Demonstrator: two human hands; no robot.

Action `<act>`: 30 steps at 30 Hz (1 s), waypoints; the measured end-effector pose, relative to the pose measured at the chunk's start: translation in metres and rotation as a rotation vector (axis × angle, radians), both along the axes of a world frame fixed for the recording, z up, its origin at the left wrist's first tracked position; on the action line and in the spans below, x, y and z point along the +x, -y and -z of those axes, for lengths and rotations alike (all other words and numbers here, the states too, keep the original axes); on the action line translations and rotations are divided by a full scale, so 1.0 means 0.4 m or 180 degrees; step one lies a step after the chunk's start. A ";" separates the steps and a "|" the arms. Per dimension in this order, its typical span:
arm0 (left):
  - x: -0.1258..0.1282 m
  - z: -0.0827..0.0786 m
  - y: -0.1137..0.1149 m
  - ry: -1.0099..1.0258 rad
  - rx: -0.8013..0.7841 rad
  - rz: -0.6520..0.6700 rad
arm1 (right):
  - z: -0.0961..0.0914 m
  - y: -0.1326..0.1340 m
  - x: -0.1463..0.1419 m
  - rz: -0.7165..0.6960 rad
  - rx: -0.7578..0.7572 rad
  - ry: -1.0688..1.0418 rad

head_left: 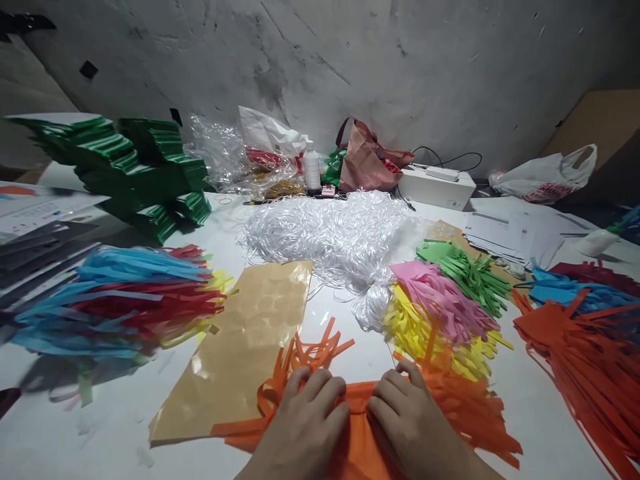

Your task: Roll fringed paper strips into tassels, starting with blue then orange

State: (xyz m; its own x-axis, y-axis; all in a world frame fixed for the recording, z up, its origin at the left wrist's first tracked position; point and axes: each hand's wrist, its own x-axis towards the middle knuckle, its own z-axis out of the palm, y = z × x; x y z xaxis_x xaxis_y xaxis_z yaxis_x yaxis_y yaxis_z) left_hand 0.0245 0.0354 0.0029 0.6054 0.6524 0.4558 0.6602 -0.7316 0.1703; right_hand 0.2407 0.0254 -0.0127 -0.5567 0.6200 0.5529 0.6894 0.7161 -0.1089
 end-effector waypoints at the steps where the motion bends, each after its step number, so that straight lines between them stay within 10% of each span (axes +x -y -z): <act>1: 0.003 0.007 -0.003 -0.0080 0.0161 0.0021 | -0.002 0.001 0.000 0.0002 -0.0061 -0.0068; 17: 0.009 0.012 -0.003 0.0183 0.0024 0.0162 | -0.022 0.003 -0.008 -0.0046 0.0533 0.0263; 30: -0.027 -0.021 0.005 0.0127 -0.0762 -0.0179 | -0.001 0.015 0.038 0.0596 -0.0060 -0.0211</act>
